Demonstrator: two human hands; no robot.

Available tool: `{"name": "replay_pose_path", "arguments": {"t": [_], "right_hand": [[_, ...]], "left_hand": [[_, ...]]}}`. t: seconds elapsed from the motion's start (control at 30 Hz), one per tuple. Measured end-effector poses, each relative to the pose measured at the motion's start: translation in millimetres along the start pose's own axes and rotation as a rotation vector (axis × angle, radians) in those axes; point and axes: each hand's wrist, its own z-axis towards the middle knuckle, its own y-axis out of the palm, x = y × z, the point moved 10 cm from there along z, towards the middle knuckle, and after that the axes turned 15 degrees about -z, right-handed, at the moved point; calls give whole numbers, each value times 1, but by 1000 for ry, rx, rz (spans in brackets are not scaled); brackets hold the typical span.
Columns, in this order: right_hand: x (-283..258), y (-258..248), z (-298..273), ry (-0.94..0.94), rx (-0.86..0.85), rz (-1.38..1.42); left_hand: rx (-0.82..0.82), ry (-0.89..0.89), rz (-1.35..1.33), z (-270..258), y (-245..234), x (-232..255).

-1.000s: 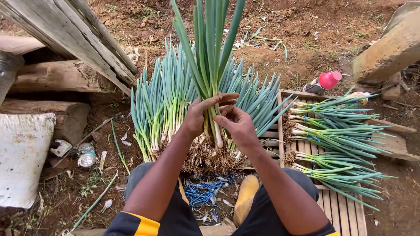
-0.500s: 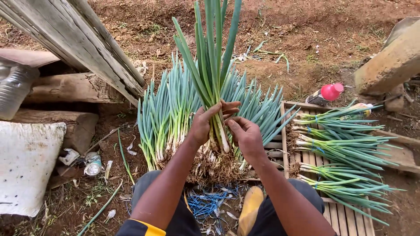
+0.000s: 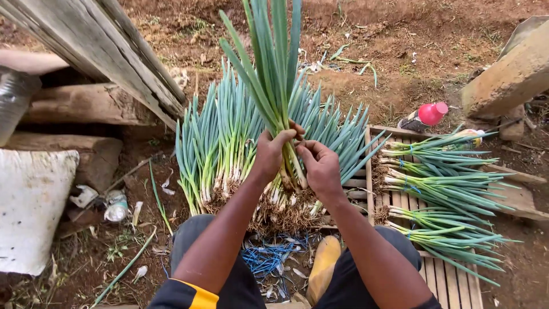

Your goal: The person gathers bunches of green onions, aligns the roots, and ties them together with blue plastic ties. They place the finished bundles on a wooden slatted surface to the right.

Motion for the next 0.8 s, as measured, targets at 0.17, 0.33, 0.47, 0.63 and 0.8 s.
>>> {"name": "replay_pose_path", "arguments": {"t": [0.17,0.33,0.47,0.63,0.8], "right_hand": [[17,-5,7,-90,-60,8],[8,-3,-7,-142,-125,-85],[-11,3,-24,-255,-280,-170],[-35,22,-66,-397,-477,-360],[-40,70,-159,-511,-1259,-427]], "left_hand": [[55,48,215,16,-25,7],[92,108,206,8,-26,48],[119,141,303,6,-31,68],[239,190,43,-2,-46,86],[324,105,-144,-1,-58,97]]}}
